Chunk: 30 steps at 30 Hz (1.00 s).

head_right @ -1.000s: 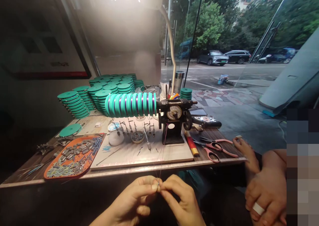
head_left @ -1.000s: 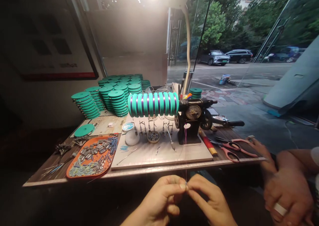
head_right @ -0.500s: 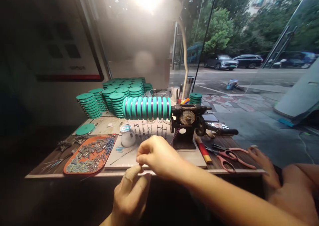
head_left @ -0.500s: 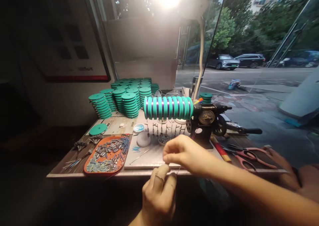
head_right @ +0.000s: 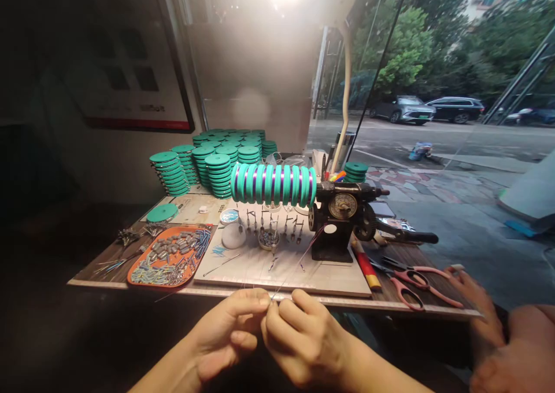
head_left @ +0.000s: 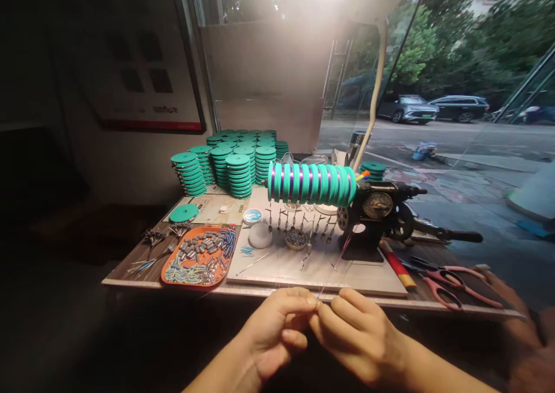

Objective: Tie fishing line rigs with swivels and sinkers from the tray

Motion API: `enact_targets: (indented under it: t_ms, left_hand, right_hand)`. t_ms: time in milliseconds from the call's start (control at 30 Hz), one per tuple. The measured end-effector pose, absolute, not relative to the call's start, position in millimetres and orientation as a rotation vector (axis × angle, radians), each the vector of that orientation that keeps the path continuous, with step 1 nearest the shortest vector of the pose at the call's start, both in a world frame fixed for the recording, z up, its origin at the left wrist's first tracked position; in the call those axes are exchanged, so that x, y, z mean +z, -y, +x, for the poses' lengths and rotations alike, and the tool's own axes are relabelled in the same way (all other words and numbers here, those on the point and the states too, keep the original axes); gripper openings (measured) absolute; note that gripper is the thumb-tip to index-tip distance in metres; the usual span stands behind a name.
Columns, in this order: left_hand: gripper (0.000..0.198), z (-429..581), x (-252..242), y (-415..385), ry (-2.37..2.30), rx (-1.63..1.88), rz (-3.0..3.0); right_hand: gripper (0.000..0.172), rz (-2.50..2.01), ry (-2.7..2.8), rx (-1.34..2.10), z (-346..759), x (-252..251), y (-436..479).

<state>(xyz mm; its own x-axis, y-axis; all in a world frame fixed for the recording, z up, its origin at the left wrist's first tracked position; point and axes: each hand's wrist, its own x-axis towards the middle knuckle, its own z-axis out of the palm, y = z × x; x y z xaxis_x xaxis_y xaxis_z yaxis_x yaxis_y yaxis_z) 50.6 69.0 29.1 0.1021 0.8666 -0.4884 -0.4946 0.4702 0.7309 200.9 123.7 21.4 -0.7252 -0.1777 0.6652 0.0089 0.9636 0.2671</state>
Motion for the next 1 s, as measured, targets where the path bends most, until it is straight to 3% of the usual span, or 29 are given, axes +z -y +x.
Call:
enact_targets:
  t_ms: [133, 233, 400, 533, 633, 733, 833, 900, 1000]
  left_hand:
    - [0.014, 53.9, 28.4, -68.2, -1.119, 1.140, 0.570]
    - [0.011, 52.8, 20.6, -64.4, -1.374, 1.298, 1.141]
    - [0.026, 46.6, -6.6, -54.3, -1.791, 1.526, 2.306]
    - [0.030, 44.5, -5.2, -52.6, -1.789, 1.556, 2.454]
    - [0.017, 44.0, 12.9, -56.6, -1.570, 1.494, 1.741]
    - [0.010, 41.6, 27.0, -62.8, -1.181, 1.299, 0.630]
    - [0.012, 39.9, 29.3, -66.0, -0.966, 1.149, 0.237]
    - [0.013, 41.1, 28.0, -65.6, -0.918, 1.132, 0.194]
    - [0.013, 44.9, 27.0, -64.0, -0.878, 1.145, 0.147]
  right_hand:
    - [0.039, 0.071, 2.385, -0.215, 192.8, 14.6, -113.8]
    - [0.043, 0.024, 2.445, 0.296, 190.6, 24.7, -112.7]
    - [0.013, -0.544, 2.278, 1.332, 163.7, 66.8, -141.8]
    - [0.012, -0.732, 2.301, 1.567, 129.4, 81.9, -160.5]
    - [0.005, -0.696, 2.325, 1.350, 136.2, 73.5, -155.1]
    - [0.016, -0.337, 2.369, 0.435, 168.7, 56.7, -141.2]
    - [0.028, 0.080, 2.391, -0.254, 192.8, 38.4, -131.4]
    - [0.026, 0.154, 2.379, -0.335, 195.2, 25.0, -128.8]
    - [0.022, -0.055, 2.242, -0.074, 187.6, 0.5, -124.0]
